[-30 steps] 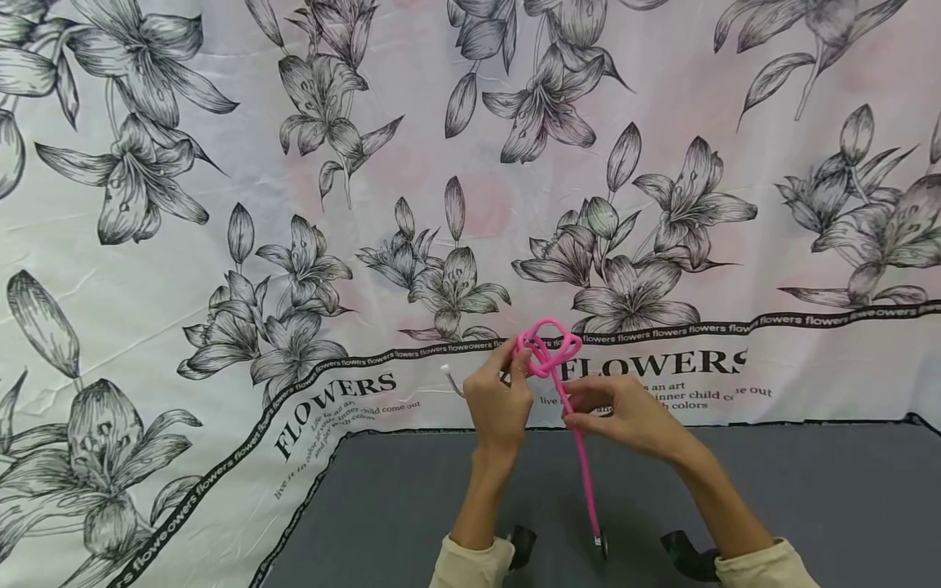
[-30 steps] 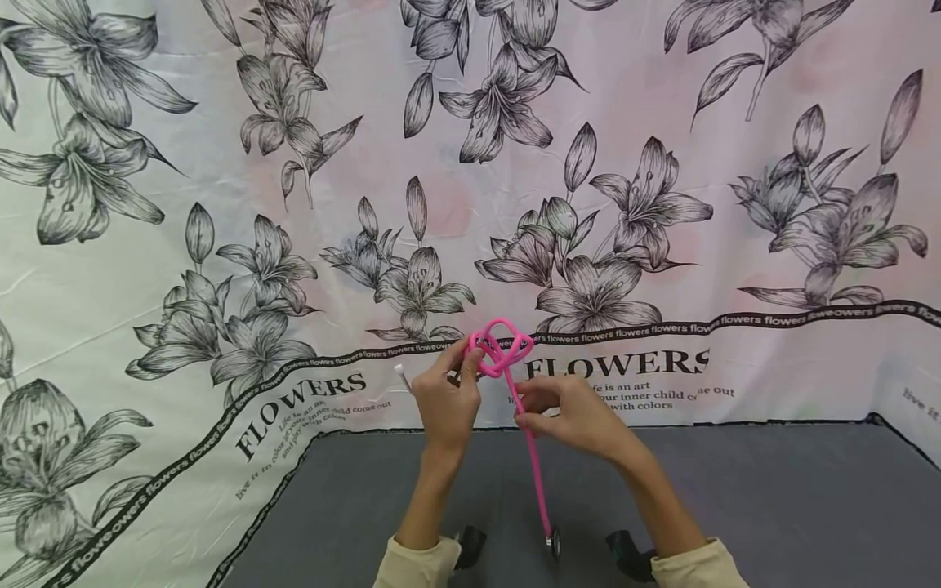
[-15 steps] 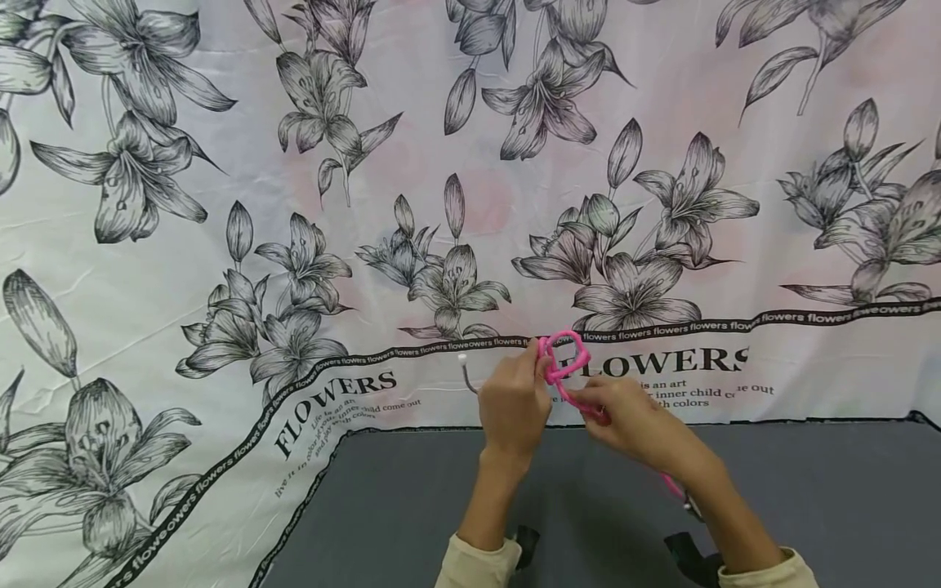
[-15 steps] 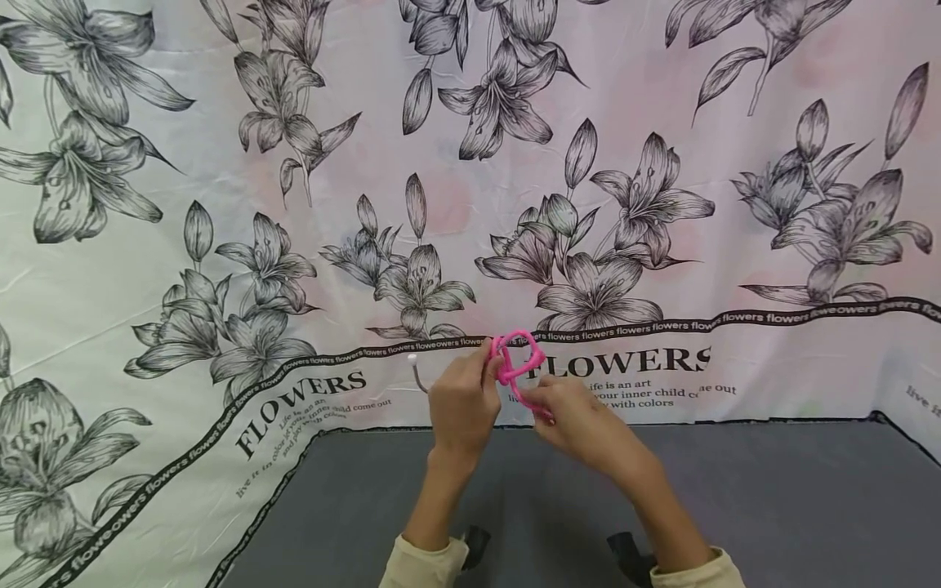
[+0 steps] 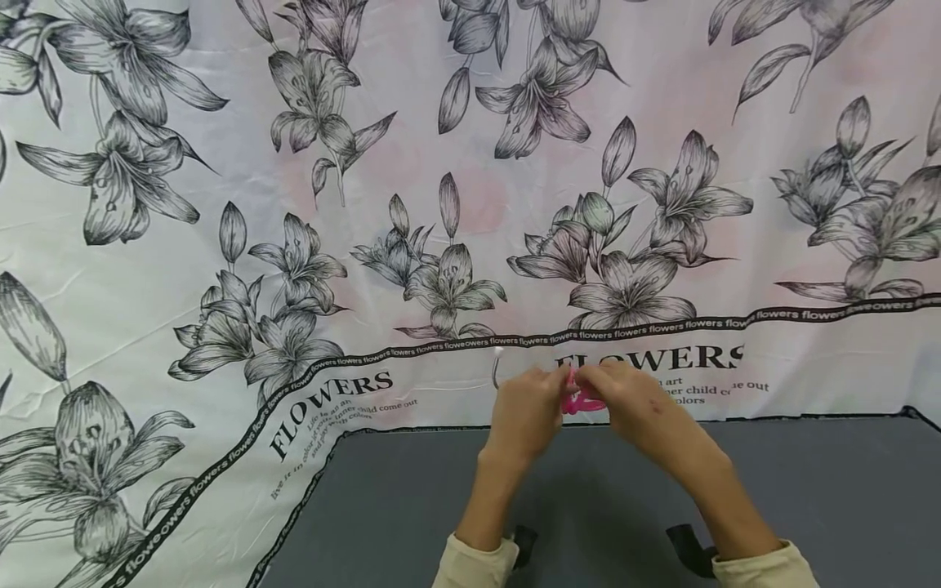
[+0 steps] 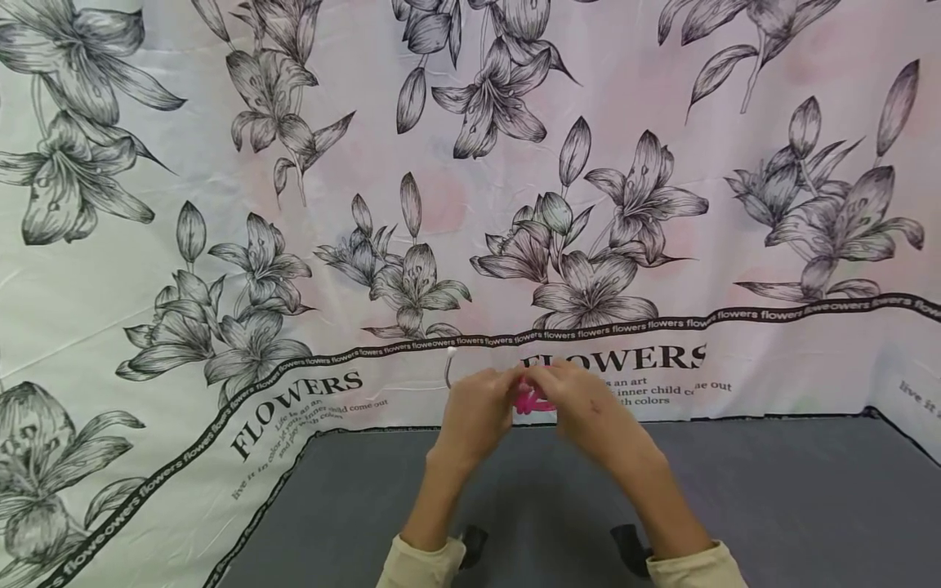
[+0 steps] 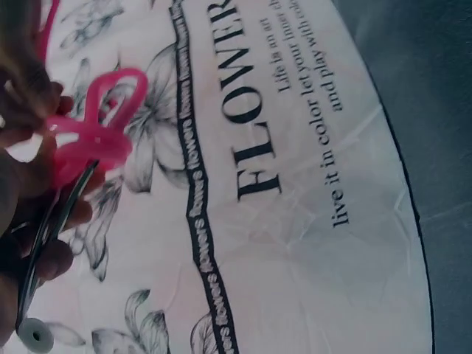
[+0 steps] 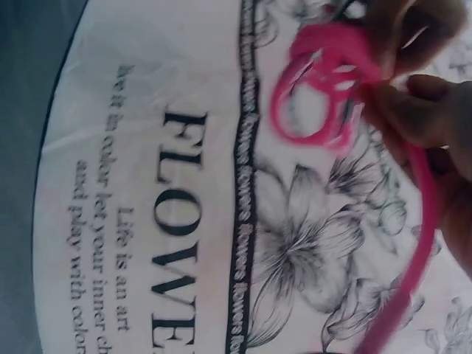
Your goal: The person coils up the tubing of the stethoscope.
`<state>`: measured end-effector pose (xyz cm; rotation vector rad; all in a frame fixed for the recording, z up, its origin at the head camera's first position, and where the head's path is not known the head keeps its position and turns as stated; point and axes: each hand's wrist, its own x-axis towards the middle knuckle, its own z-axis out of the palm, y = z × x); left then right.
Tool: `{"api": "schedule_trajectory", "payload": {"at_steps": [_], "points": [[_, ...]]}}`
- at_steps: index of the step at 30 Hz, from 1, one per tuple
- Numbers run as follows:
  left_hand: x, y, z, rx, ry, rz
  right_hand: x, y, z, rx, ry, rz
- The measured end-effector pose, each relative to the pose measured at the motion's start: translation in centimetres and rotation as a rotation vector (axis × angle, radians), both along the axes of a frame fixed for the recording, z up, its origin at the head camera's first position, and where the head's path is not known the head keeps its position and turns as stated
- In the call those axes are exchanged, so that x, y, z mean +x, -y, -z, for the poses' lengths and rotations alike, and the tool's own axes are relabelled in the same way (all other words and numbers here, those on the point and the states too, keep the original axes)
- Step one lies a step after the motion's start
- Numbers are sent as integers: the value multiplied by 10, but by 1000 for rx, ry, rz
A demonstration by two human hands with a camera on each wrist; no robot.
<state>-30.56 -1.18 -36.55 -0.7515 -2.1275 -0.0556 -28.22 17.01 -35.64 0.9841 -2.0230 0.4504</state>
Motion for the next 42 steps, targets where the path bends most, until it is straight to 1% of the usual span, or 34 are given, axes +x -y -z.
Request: {"api": "schedule_trajectory", "payload": {"at_steps": [2, 4, 6, 8, 11, 14, 16, 18, 20, 22, 26, 29, 32, 34, 36, 37, 39, 42], "points": [[1, 3, -2, 9, 36, 49, -4, -2, 1, -11, -73, -3], [2, 5, -5, 10, 78, 113, -8, -5, 1, -17, -115, -18], [2, 7, -7, 12, 133, 189, -10, -7, 0, -17, -133, -34], [1, 9, -8, 16, 182, 257, -12, -9, 0, -22, -131, -52], [1, 12, -11, 40, 240, 342, -14, -12, 0, -41, -130, -77], [1, 14, -12, 65, 267, 407, -16, -14, 1, -69, -151, -112], [0, 15, -13, 73, 272, 444, -17, -16, 1, -95, -175, -129], [0, 15, -14, 78, 275, 480, -19, -18, 0, -126, -179, -138], [1, 16, -14, 87, 293, 505, -21, -21, 0, -151, -164, -143], [1, 17, -15, 103, 319, 527, -23, -25, 2, -178, -104, -160], [2, 18, -15, 151, 398, 564, -26, -32, 8, -225, 49, -190], [2, 19, -14, 202, 443, 573, -27, -38, 13, -226, 141, -165], [3, 22, -13, 301, 466, 563, -26, -43, 16, -177, 243, -102], [2, 24, -14, 384, 459, 559, -25, -46, 16, -151, 346, -88], [1, 27, -14, 477, 436, 559, -24, -47, 17, -135, 452, -95], [0, 27, -14, 519, 412, 554, -24, -46, 17, -133, 500, -112], [-2, 28, -13, 589, 361, 534, -25, -42, 17, -133, 553, -169], [-5, 27, -12, 648, 275, 484, -25, -33, 18, -153, 622, -245]]}}
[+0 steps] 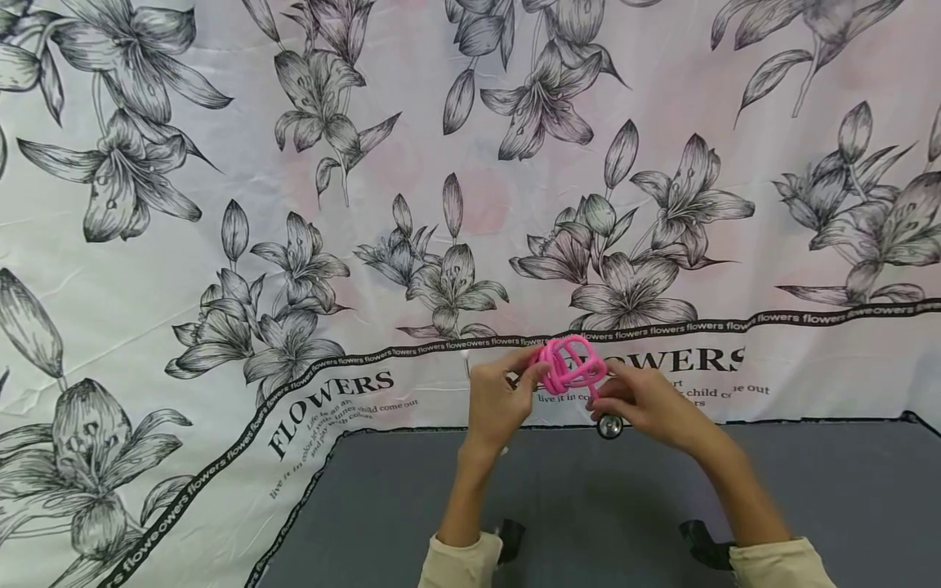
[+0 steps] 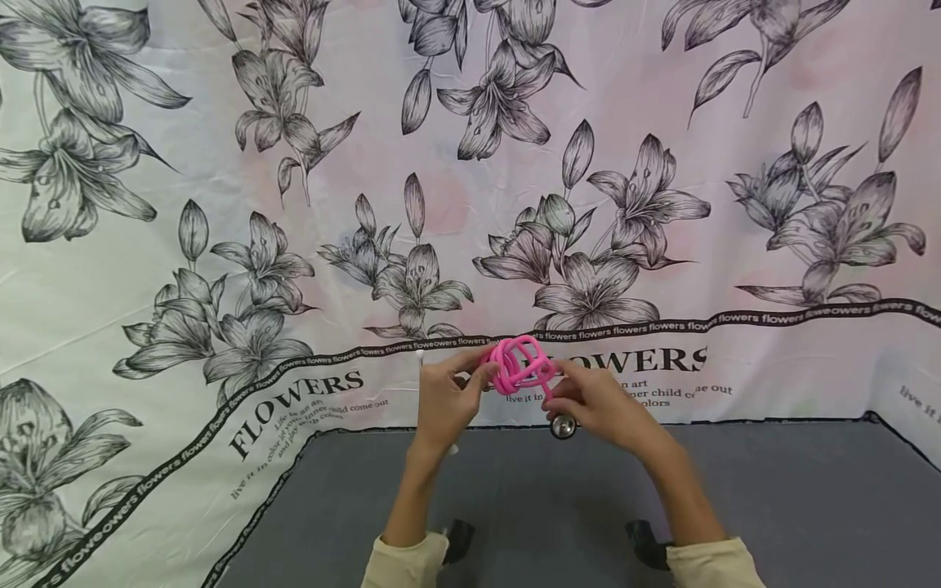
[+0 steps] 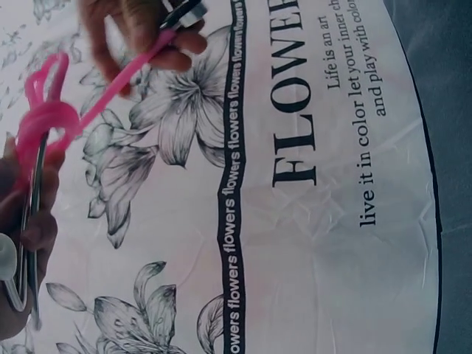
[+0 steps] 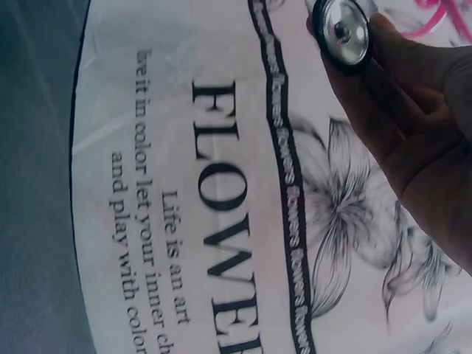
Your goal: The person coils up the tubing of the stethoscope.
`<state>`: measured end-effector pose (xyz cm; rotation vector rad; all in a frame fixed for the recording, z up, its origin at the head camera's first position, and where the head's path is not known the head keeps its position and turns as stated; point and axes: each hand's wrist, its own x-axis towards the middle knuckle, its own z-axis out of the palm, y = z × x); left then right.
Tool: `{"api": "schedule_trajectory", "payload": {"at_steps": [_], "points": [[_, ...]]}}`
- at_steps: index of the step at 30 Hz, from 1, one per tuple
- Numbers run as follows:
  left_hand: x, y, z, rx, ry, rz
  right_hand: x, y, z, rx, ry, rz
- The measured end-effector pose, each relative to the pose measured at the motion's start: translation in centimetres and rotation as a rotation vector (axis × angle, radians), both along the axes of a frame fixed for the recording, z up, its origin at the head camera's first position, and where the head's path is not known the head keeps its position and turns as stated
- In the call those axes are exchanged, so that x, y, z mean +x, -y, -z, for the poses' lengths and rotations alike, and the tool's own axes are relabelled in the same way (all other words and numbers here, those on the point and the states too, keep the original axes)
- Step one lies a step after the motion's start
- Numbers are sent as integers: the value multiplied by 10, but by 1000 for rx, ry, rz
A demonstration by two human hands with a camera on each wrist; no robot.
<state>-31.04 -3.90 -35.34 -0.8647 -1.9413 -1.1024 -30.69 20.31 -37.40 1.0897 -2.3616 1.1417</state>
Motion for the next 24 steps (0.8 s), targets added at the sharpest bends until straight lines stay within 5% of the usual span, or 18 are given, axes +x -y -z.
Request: {"api": "schedule_trajectory", "payload": {"at_steps": [4, 12, 19, 24], "points": [[-1, -4, 0, 31, -63, -101, 4, 10, -3, -29, 16, -48], [2, -8, 1, 81, -35, -226, 7, 25, -6, -37, -159, -144], [0, -8, 3, 98, -39, -294, 9, 38, -4, -13, -137, -118], [-1, -13, 4, 3, -101, -406, 15, 37, -9, -2, -70, -149]]}}
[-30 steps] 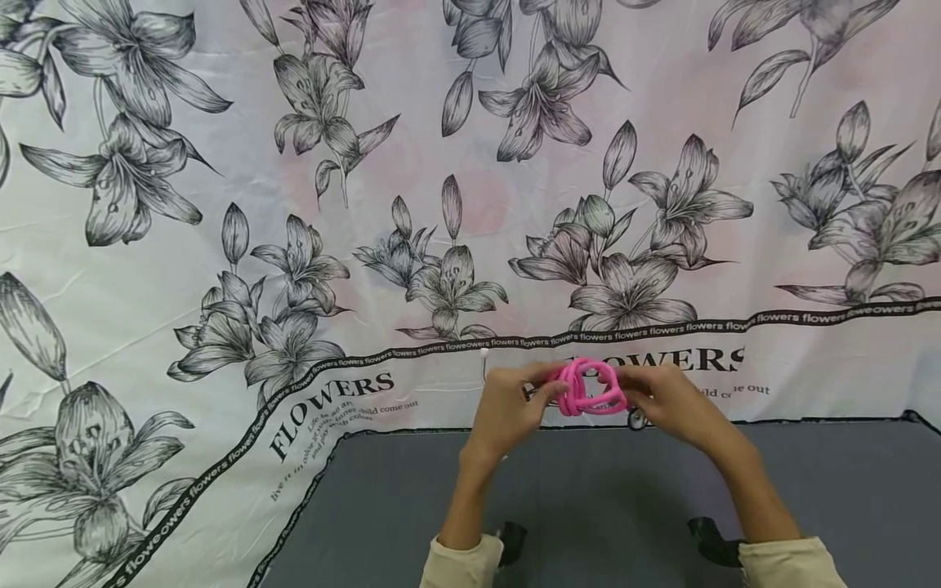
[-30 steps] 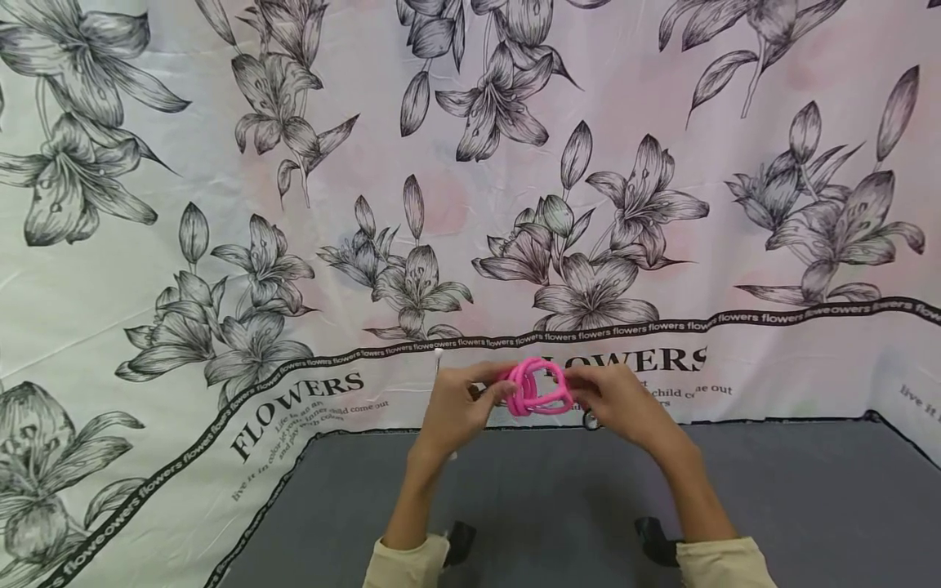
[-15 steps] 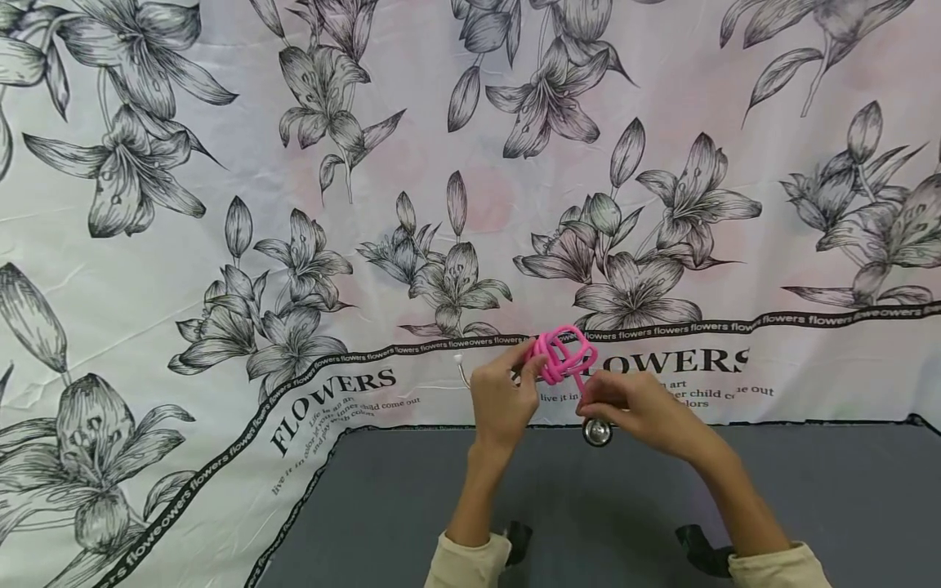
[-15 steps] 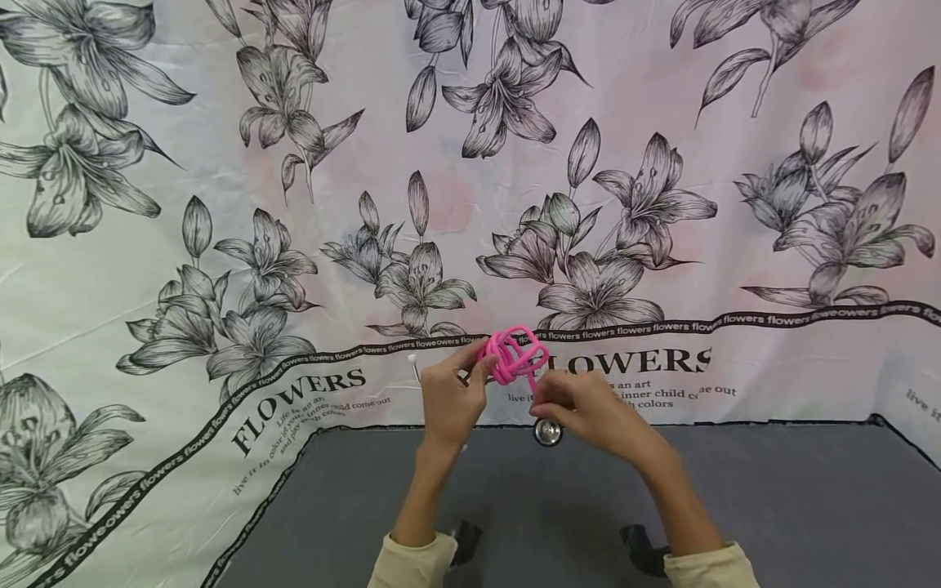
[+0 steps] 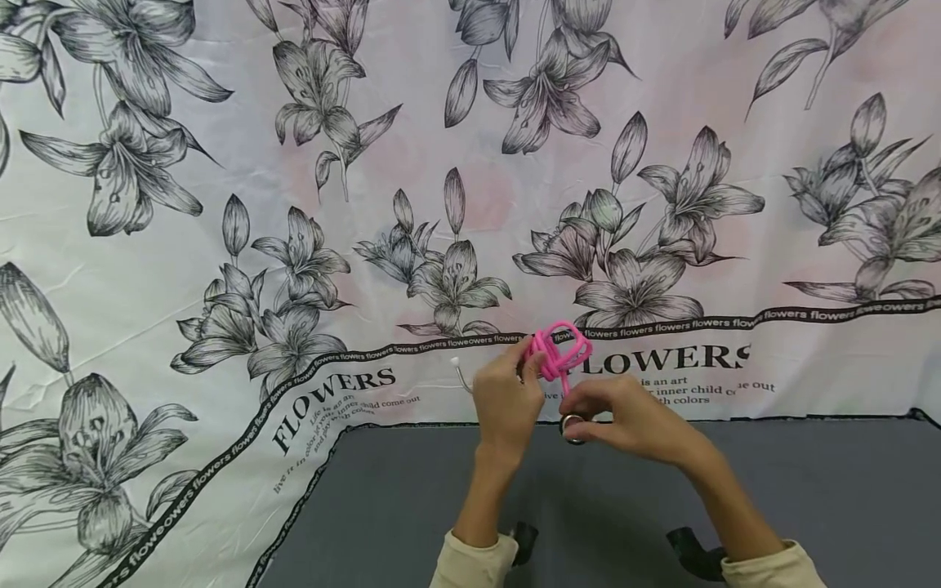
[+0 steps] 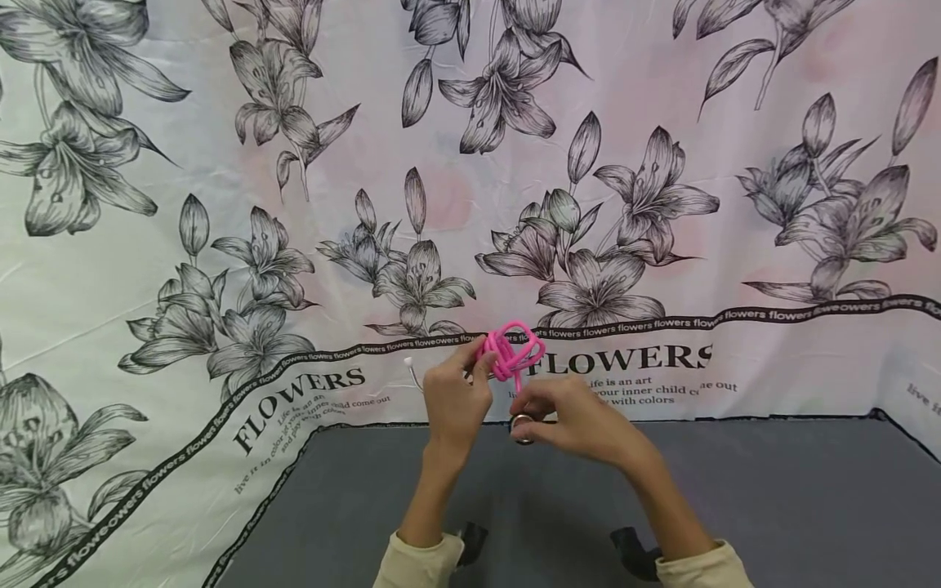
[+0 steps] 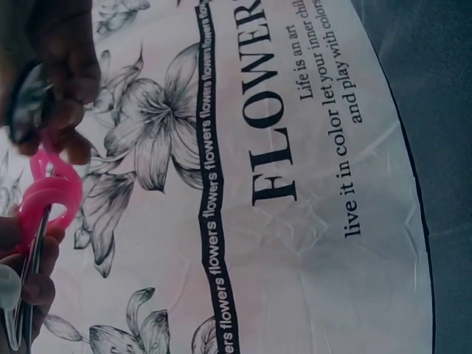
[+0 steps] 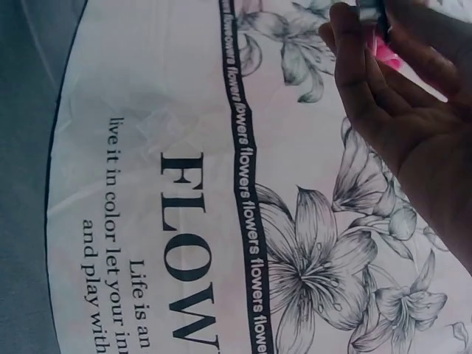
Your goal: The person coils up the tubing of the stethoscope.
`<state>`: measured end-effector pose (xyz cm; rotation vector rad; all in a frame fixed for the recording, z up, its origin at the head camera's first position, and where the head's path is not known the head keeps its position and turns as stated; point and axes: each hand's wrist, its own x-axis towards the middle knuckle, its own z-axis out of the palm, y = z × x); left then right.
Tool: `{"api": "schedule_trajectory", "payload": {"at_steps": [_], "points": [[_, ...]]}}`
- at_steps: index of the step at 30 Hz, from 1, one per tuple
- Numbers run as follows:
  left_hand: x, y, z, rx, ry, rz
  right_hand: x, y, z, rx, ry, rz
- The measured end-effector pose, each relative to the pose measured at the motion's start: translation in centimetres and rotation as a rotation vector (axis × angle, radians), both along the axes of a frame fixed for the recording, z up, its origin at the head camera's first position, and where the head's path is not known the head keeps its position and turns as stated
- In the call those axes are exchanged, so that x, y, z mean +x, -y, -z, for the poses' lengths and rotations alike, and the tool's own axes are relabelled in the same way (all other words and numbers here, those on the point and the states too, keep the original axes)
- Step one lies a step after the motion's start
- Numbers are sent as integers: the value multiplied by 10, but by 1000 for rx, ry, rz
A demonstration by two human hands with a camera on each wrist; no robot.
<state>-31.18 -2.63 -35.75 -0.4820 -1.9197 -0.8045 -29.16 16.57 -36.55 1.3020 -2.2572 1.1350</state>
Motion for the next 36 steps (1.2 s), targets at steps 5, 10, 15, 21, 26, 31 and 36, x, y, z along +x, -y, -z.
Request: {"api": "schedule_trajectory", "payload": {"at_steps": [5, 10, 15, 21, 26, 31, 36], "points": [[2, 0, -2, -67, -43, -73, 6, 0, -6, 4, 21, -1], [6, -1, -5, -152, -103, -116, 7, 2, -11, -117, -6, 57], [13, -7, -10, -276, -185, -97, 7, 2, -12, -218, -135, 215], [15, -10, -13, -319, -194, -59, 7, 8, -10, -247, -152, 331], [14, -9, -14, -305, -210, -36, 3, 13, -9, -358, -238, 360], [14, -7, -15, -291, -239, -15, -7, 17, -6, -585, -320, 409], [14, -6, -18, -263, -274, 19, -13, 25, -5, -618, -414, 476]]}}
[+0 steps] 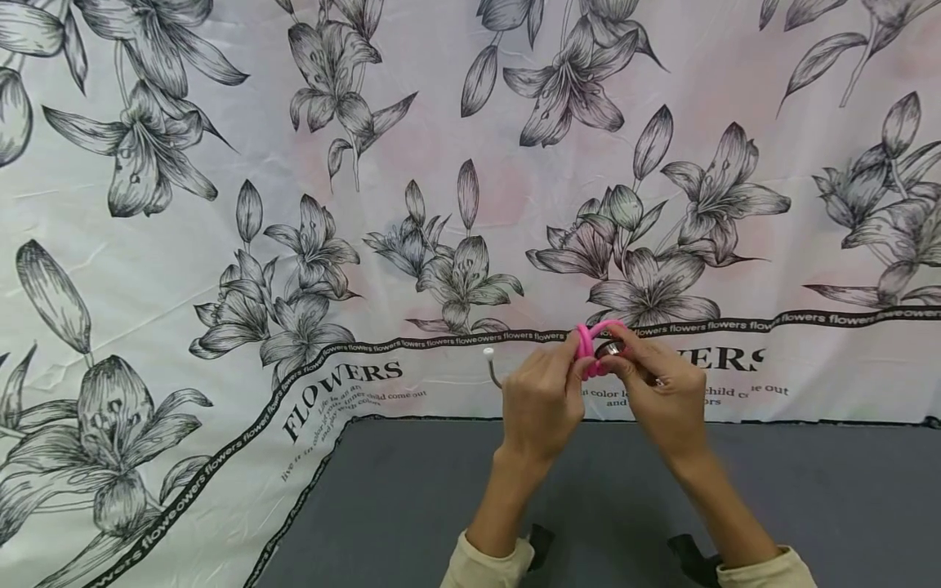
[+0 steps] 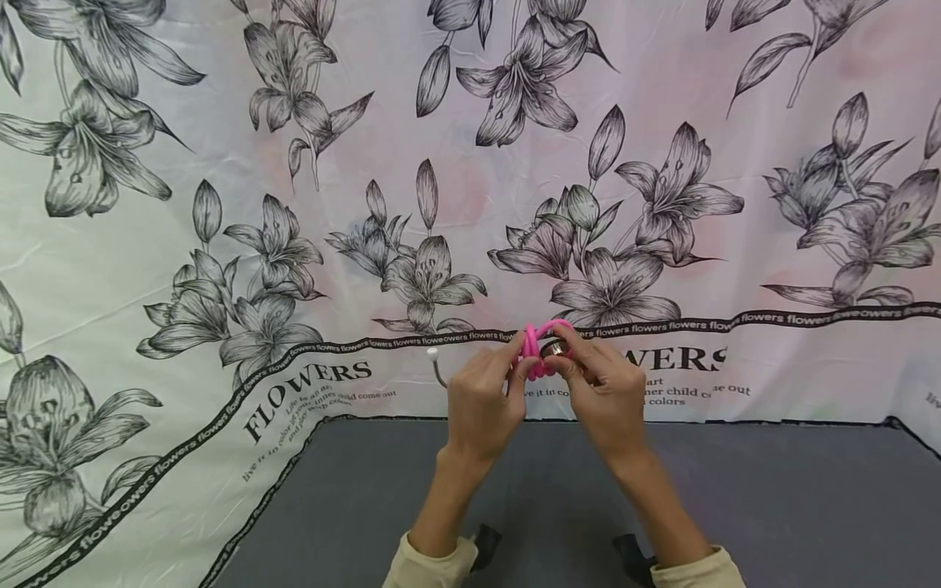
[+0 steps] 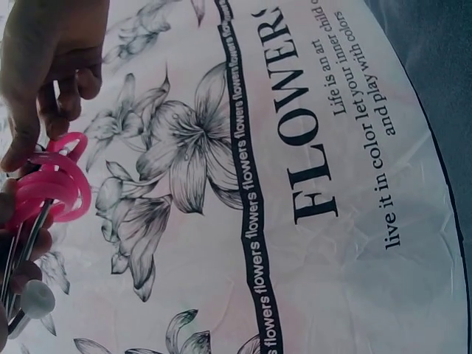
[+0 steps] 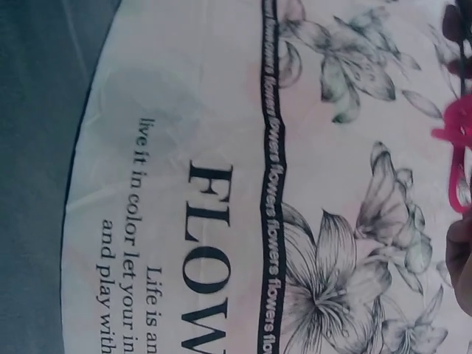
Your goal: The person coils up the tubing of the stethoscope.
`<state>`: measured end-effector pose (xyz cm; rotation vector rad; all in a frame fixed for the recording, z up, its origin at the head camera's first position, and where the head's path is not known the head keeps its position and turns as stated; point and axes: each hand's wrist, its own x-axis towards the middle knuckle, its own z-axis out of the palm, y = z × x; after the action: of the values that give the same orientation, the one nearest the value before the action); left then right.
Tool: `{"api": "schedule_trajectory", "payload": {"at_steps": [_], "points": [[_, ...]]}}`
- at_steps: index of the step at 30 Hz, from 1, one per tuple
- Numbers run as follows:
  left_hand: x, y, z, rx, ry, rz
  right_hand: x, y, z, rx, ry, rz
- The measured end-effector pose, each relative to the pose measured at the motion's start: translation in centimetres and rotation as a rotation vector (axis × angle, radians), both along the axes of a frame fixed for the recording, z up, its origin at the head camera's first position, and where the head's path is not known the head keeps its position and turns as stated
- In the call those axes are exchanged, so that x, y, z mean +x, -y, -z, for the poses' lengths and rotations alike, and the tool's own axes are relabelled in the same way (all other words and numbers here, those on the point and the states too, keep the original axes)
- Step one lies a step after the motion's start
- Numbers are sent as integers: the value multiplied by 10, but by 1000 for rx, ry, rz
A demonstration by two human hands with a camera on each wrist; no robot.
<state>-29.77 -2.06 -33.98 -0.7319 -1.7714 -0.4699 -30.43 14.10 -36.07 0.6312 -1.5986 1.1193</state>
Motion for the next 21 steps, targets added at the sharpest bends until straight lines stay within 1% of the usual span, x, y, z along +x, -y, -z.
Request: {"api": "schedule_trajectory", "payload": {"at_steps": [3, 8, 9, 10, 11, 15, 17, 19, 21], "points": [[0, 1, -1, 16, -16, 19, 1, 8, 2, -7, -6, 16], [-3, 2, -1, 37, -49, 39, 9, 21, 3, -76, 60, -10], [-3, 2, 0, 38, -58, 42, 11, 23, 2, -97, 73, -26], [-4, 2, 0, 40, -64, 44, 12, 23, 1, -117, 90, -57], [-4, 2, -1, 40, -69, 45, 13, 23, -1, -140, 101, -111], [-5, 0, -1, 30, -80, 41, 15, 20, -5, -252, 112, -387], [-5, 0, 0, 26, -77, 43, 15, 17, -7, -313, 101, -492], [-5, -1, 0, 22, -78, 49, 16, 14, -9, -348, 103, -510], [-5, -1, 0, 18, -82, 51, 18, 11, -13, -360, 149, -486]]}}
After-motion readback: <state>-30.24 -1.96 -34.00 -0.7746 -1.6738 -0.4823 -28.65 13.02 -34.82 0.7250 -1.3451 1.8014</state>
